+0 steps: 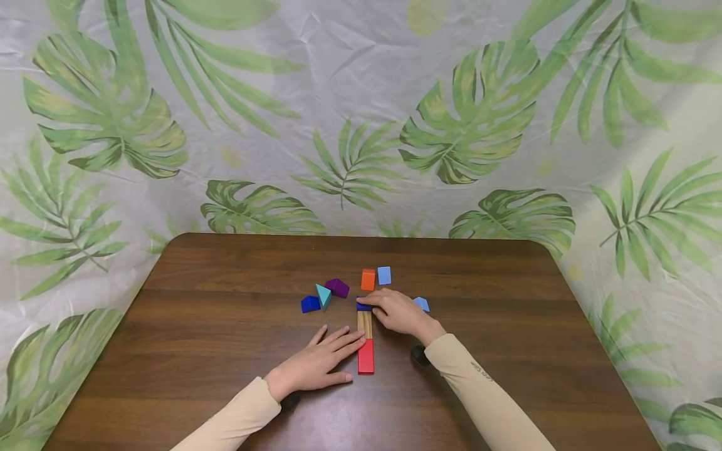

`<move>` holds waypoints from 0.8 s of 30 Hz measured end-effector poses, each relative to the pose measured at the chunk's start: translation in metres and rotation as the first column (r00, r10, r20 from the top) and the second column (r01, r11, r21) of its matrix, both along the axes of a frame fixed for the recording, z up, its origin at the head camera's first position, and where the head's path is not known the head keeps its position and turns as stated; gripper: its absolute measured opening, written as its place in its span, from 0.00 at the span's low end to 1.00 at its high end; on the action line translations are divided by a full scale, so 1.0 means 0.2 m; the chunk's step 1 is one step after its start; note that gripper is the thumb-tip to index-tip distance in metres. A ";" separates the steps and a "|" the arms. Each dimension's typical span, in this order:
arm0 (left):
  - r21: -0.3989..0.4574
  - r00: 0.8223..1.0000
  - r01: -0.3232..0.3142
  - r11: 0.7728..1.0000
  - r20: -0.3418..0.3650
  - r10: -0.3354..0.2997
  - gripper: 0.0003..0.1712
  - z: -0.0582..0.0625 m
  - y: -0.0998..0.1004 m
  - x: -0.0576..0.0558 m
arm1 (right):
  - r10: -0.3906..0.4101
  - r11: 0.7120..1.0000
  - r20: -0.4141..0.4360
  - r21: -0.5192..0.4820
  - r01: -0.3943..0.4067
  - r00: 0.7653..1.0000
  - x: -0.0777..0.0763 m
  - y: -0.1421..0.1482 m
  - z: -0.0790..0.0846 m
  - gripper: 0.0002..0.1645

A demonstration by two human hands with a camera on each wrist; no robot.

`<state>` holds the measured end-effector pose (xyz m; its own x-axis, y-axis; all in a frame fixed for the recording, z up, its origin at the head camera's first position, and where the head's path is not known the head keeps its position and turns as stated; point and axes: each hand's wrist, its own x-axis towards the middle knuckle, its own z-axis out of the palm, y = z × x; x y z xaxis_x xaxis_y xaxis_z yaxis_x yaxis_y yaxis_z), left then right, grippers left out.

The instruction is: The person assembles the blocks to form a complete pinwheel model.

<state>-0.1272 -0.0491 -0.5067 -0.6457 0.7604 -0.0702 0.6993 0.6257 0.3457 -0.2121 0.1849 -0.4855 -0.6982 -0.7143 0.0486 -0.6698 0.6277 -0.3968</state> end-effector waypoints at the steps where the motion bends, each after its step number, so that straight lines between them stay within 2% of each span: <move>1: 0.000 1.000 0.002 1.000 0.000 -0.002 0.39 0.00 0.00 0.00 | -0.001 1.000 0.000 0.001 0.001 1.000 0.00 0.00 0.00 0.24; 24: 0.010 1.000 0.013 1.000 -0.011 -0.013 0.37 0.01 0.00 -0.03 | -0.014 1.000 0.023 -0.027 0.015 1.000 0.00 0.02 0.00 0.24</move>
